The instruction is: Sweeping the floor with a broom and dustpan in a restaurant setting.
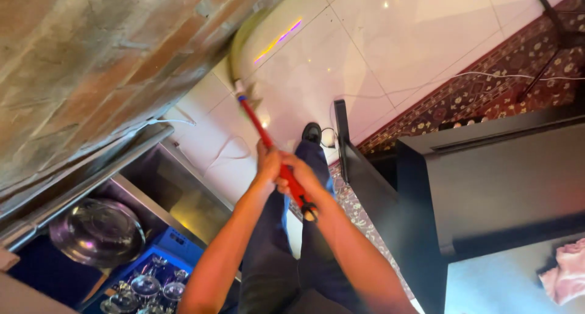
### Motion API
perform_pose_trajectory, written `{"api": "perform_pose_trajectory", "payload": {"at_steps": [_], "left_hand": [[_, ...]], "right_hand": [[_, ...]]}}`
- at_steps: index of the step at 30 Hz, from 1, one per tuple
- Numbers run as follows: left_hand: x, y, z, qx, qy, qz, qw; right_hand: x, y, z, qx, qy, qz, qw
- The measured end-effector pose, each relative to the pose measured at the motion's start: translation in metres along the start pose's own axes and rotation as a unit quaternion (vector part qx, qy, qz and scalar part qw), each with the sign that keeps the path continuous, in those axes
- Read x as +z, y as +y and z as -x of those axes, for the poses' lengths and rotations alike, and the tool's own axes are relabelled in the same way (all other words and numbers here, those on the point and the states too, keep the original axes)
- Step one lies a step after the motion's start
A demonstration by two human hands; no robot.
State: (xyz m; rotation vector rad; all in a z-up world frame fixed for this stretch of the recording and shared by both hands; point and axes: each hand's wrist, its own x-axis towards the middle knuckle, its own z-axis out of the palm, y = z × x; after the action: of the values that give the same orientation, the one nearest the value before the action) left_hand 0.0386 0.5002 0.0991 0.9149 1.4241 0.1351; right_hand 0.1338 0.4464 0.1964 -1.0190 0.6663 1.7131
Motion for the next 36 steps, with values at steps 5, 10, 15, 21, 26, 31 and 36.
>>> {"api": "perform_pose_trajectory", "payload": {"at_steps": [5, 10, 15, 21, 26, 31, 36], "left_hand": [[-0.017, -0.025, -0.052, -0.073, 0.019, 0.012, 0.997], [0.040, -0.106, -0.166, -0.087, -0.017, -0.021, 0.996], [0.136, -0.018, -0.138, -0.203, -0.081, -0.039, 0.975], [0.246, -0.036, -0.163, -0.107, -0.152, -0.064, 0.980], [0.297, -0.017, -0.178, -0.073, -0.208, -0.107, 0.969], [0.304, 0.034, -0.161, -0.088, -0.307, -0.083, 0.944], [0.305, 0.106, -0.121, -0.038, -0.264, -0.222, 0.938]], "right_hand": [[-0.015, 0.004, -0.065, 0.042, -0.010, -0.008, 0.999], [-0.091, -0.026, -0.143, 0.024, -0.041, -0.051, 0.998], [-0.143, -0.088, -0.131, -0.017, 0.026, -0.068, 0.997], [-0.188, -0.165, -0.087, -0.093, 0.073, -0.108, 0.987], [-0.194, -0.202, -0.065, -0.172, 0.086, -0.136, 0.972], [-0.174, -0.218, -0.043, -0.209, 0.107, -0.189, 0.953], [-0.132, -0.228, 0.007, -0.249, 0.083, -0.216, 0.940]]}}
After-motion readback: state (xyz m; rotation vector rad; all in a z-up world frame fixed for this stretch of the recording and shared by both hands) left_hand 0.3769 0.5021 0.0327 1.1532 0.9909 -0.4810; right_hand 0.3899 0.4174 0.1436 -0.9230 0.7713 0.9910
